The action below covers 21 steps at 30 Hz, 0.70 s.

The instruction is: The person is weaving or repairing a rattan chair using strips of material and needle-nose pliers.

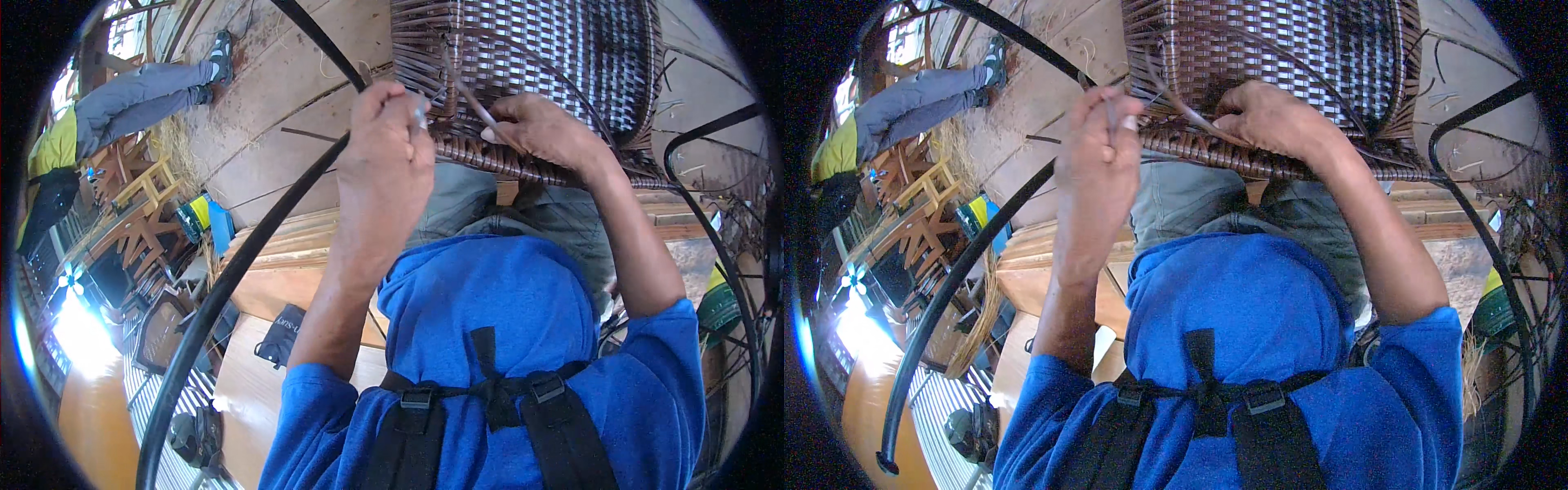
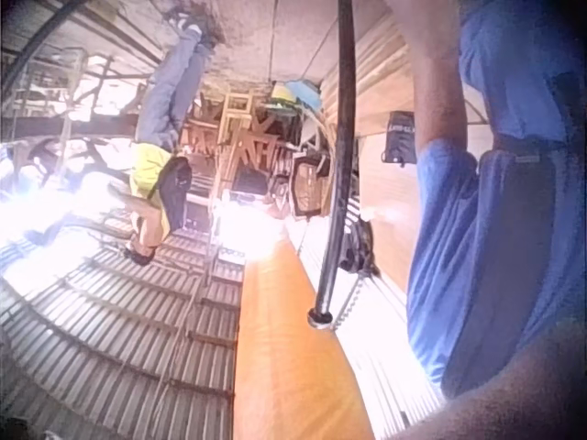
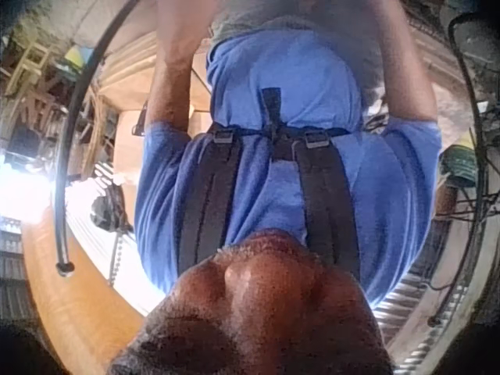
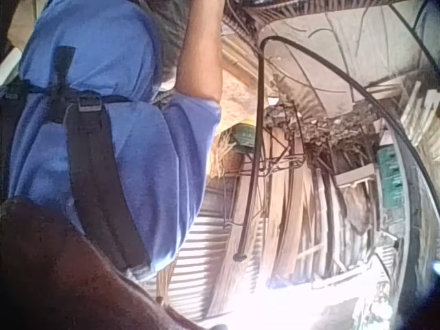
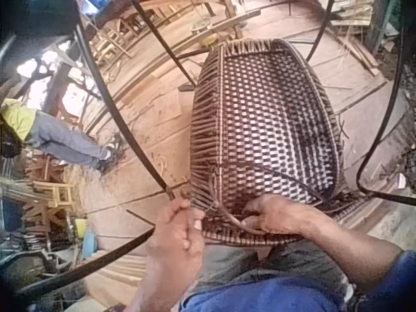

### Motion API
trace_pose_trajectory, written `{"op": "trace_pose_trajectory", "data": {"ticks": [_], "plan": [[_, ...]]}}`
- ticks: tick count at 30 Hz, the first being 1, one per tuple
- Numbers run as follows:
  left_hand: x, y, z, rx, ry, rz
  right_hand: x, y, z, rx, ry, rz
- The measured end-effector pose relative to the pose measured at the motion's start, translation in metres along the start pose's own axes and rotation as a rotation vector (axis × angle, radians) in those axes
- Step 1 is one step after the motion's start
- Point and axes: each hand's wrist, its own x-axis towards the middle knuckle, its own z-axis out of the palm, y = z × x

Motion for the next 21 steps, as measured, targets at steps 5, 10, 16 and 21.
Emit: {"op": "trace_pose_trajectory", "data": {"ticks": [5,10,16,21], "plan": [[0.016,-0.005,-0.005,0.313,-0.297,0.091,0.002,-0.001,-0.005,-0.154,-0.053,-0.027],[0.025,-0.013,0.012,0.499,-0.491,0.087,0.004,-0.005,-0.001,-0.222,-0.022,0.025],[0.015,-0.021,0.007,0.514,-0.452,0.15,0.002,-0.001,0.0,-0.502,0.007,-0.017],[0.019,-0.032,0.015,0.389,-0.538,0.13,0.0,0.007,0.002,-0.51,0.155,-0.152]]}}
